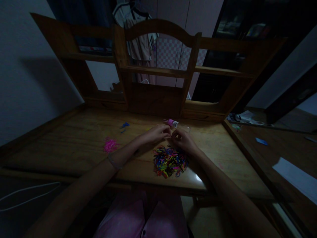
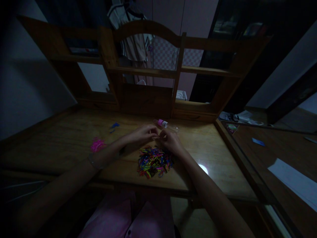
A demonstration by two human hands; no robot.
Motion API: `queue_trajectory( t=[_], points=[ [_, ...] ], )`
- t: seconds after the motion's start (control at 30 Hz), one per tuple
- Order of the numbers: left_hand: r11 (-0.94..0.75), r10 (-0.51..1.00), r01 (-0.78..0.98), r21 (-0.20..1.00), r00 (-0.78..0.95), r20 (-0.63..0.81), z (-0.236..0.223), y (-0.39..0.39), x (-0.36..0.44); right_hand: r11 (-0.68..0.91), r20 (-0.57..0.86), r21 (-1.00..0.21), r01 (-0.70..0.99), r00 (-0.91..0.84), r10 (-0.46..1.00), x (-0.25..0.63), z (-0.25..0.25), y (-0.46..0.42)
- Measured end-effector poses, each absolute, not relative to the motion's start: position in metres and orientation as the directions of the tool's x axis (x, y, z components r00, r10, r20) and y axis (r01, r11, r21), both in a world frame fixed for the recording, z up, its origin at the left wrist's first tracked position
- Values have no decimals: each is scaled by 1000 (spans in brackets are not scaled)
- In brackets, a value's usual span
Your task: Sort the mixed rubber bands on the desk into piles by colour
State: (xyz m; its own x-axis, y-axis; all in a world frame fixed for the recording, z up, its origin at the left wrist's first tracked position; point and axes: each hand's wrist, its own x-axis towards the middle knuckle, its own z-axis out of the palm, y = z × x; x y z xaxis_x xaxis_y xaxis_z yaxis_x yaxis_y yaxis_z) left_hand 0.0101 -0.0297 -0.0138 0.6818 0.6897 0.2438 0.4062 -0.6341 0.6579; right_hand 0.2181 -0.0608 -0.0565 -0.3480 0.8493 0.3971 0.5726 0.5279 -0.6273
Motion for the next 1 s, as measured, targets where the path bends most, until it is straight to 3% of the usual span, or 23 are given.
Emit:
queue_trajectory(
  t=[0.43, 0.77, 1.0],
  points=[
    [-601, 619, 382, 702, 778, 106, 3, -13, 15, 563, 399, -591, 577, -398, 826, 217, -45, -67],
    [-577, 760, 511, 637, 621, 191, -1, -7, 19, 492, 392, -571, 657, -309, 867, 236, -38, -64],
    [-589, 778, 542, 599, 581, 240, 1, -14, 23, 475, 403, -595, 648, -271, 874, 245, -29, -64]
  ],
)
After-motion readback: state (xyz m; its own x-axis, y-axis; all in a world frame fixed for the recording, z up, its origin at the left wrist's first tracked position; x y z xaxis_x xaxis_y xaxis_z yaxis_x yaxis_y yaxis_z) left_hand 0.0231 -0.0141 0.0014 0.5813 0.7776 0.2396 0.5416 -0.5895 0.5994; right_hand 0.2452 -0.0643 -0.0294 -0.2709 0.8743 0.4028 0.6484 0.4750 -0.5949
